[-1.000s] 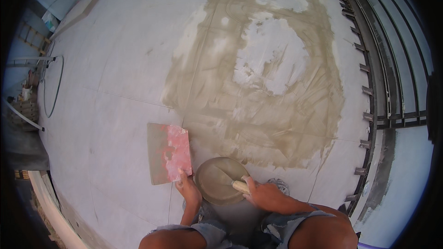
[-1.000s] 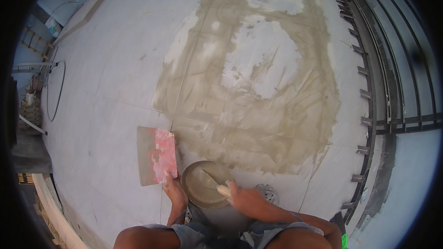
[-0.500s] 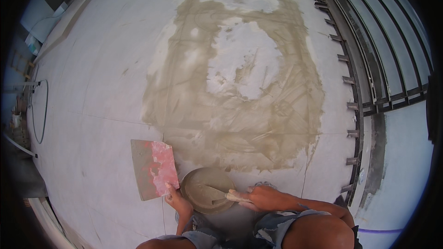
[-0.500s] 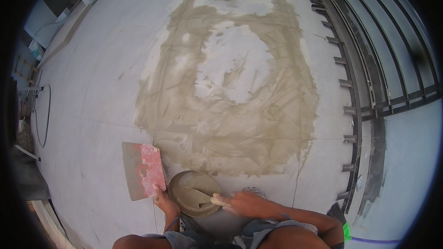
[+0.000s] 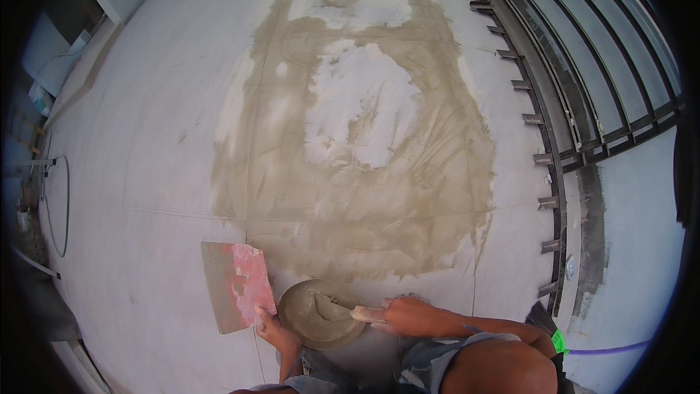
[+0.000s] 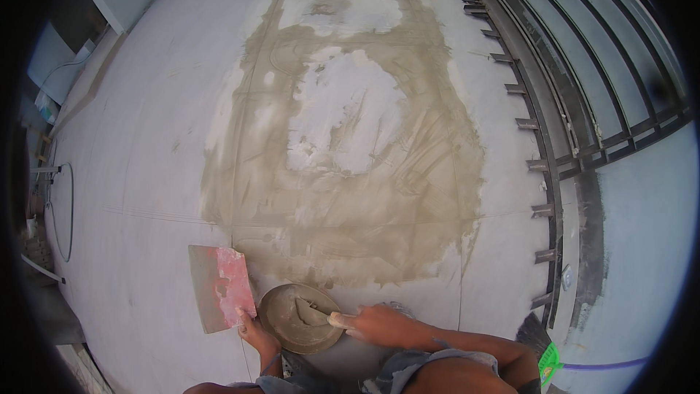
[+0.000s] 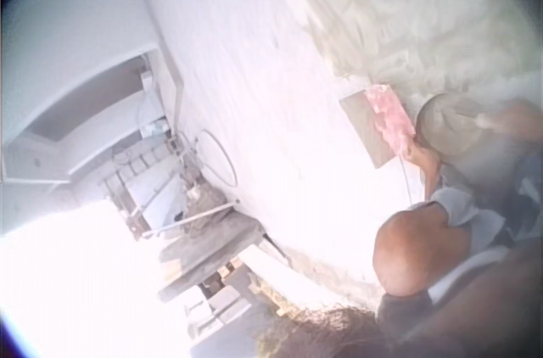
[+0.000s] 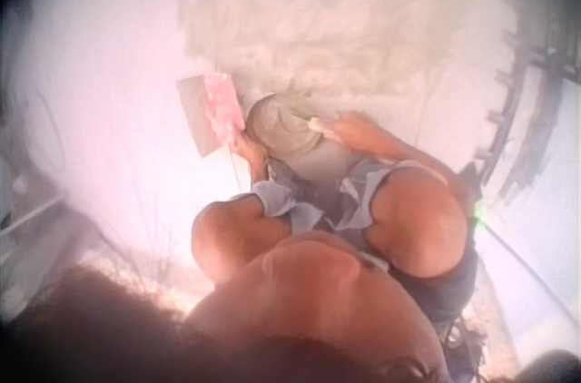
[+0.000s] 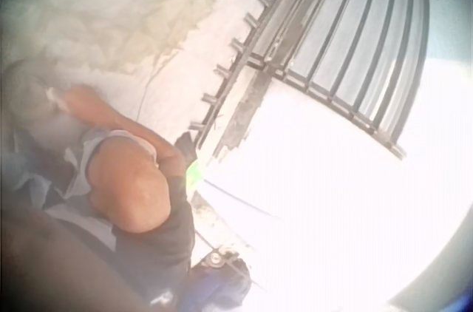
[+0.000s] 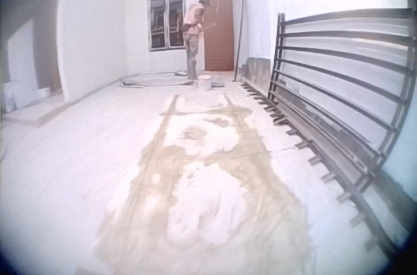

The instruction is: The person scoops grout from a metal bowl with a trowel and spreads it into the gaps between floor tiles using a pink float. They repeatedly smooth the grout over the tile surface and occasionally scrape excess material back into the bowl.

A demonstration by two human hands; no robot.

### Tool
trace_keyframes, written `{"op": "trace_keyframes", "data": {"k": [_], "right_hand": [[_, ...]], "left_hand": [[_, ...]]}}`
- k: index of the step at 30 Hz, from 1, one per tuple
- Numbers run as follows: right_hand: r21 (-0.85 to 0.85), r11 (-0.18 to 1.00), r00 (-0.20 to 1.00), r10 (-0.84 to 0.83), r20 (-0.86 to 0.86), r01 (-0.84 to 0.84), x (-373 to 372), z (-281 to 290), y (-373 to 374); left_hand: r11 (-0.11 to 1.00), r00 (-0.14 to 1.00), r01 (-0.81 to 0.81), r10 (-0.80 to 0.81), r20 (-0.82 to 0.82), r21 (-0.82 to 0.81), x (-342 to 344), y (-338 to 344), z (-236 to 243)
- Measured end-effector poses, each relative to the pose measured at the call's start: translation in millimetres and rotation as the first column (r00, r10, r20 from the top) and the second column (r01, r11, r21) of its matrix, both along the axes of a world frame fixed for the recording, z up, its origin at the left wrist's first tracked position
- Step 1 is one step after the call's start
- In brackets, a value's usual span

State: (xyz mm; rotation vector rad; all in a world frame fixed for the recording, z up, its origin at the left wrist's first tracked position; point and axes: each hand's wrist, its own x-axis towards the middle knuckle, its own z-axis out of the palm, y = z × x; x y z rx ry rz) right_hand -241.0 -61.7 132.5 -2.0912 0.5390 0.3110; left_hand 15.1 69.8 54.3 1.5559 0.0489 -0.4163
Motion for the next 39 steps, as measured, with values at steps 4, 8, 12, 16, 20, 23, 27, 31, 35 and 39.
{"op": "trace_keyframes", "data": {"k": [4, 8, 12, 16, 20, 23, 27, 31, 35, 39], "right_hand": [[-0.002, 0.995, 0.98, -0.094, 0.175, 0.096, -7, 6, -1], [-0.006, 0.998, 0.995, -0.056, 0.079, 0.057, -7, 9, -3], [0.01, 0.999, 0.996, -0.05, 0.068, 0.049, -1, 9, -4], [0.032, 0.999, 0.989, -0.031, 0.148, 0.026, -9, 5, -3], [-0.006, 0.999, 0.996, -0.053, 0.071, 0.053, 1, 12, -3], [0.035, 0.999, 0.999, 0.034, 0.022, -0.034, 0, 11, -6], [0.017, 1.0, 1.0, 0.013, 0.019, -0.014, -3, 3, -4], [0.002, 0.997, 0.992, -0.074, 0.103, 0.074, -2, -3, -2], [0.098, 0.995, 1.0, 0.0, -0.001, 0.0, 2, -3, -7], [0.068, 0.997, 0.998, -0.024, 0.052, 0.02, -5, -9, -1]], "left_hand": [[0.999, 0.999, 0.043, -0.042, -0.032, 0.019, -2, 6, -7], [0.999, 0.998, 0.014, -0.016, -0.055, -0.035, -5, 1, -4], [1.0, 1.0, 0.022, -0.022, -0.016, 0.007, 3, 8, -8], [0.998, 0.998, 0.044, -0.046, -0.052, -0.04, 0, 6, -11], [0.999, 0.999, 0.043, -0.043, -0.011, 0.01, 1, 5, -6], [0.999, 0.999, 0.031, -0.031, -0.039, 0.006, 0, 7, -9], [0.999, 0.994, 0.041, -0.039, -0.104, 0.018, 0, 7, -15], [0.997, 0.998, 0.05, -0.048, -0.05, 0.05, 1, 9, -18], [0.999, 0.997, -0.031, 0.032, -0.064, 0.023, -3, -2, -9], [0.994, 0.988, 0.095, -0.087, -0.124, 0.06, 6, 15, -22]]}}
